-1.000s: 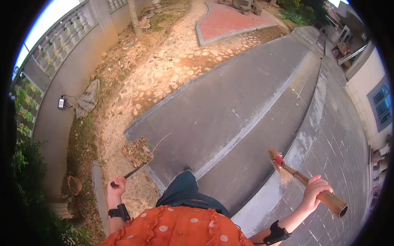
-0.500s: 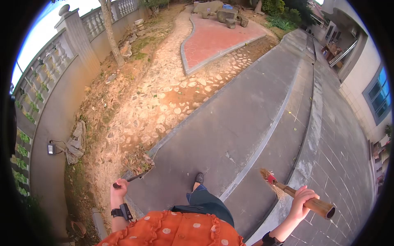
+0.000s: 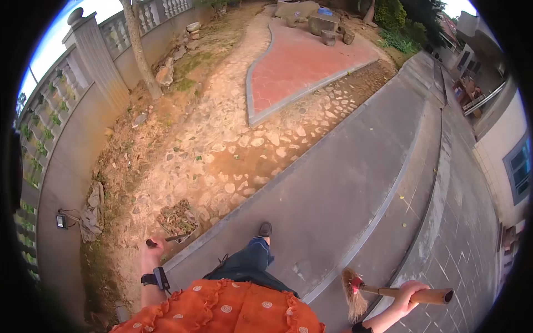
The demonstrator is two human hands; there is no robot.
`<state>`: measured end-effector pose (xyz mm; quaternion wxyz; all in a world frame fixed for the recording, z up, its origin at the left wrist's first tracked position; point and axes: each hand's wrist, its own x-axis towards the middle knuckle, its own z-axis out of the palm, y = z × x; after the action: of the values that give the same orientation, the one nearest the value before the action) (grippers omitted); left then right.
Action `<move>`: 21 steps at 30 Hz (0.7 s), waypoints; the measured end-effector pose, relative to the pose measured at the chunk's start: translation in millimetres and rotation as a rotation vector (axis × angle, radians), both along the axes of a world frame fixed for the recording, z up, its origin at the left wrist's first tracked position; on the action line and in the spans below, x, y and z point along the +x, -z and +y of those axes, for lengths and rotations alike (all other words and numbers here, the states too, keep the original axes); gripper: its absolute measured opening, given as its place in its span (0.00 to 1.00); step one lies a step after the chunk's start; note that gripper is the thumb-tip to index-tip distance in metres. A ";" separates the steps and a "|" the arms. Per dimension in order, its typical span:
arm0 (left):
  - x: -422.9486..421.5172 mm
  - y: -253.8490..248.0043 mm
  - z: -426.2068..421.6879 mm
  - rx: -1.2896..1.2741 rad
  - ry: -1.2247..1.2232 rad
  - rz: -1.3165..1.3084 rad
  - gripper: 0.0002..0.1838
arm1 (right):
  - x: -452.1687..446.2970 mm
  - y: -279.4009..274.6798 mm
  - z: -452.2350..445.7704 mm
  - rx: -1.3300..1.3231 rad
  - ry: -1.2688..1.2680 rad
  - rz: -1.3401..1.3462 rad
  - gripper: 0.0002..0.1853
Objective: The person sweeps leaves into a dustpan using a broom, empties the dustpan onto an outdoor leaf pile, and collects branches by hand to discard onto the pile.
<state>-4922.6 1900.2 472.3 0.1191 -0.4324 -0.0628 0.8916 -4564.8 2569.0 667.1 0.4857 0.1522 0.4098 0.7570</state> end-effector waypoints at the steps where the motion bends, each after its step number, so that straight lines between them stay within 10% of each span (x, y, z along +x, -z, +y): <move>1: -34.8 7.8 15.8 0.040 0.014 -0.036 0.07 | -20.2 4.8 21.3 -0.003 -0.003 -0.013 0.13; 16: -502.4 7.3 286.5 0.139 -0.040 -0.110 0.01 | -453.8 17.6 330.5 0.062 0.087 -0.081 0.14; 21: -660.3 1.3 378.7 0.143 -0.056 -0.078 0.22 | -652.1 45.6 459.7 0.125 -0.019 -0.191 0.11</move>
<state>-5582.9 2278.9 471.1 0.1220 -0.4552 -0.1432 0.8703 -5216.9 3028.8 621.5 0.5048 0.1051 0.3151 0.7968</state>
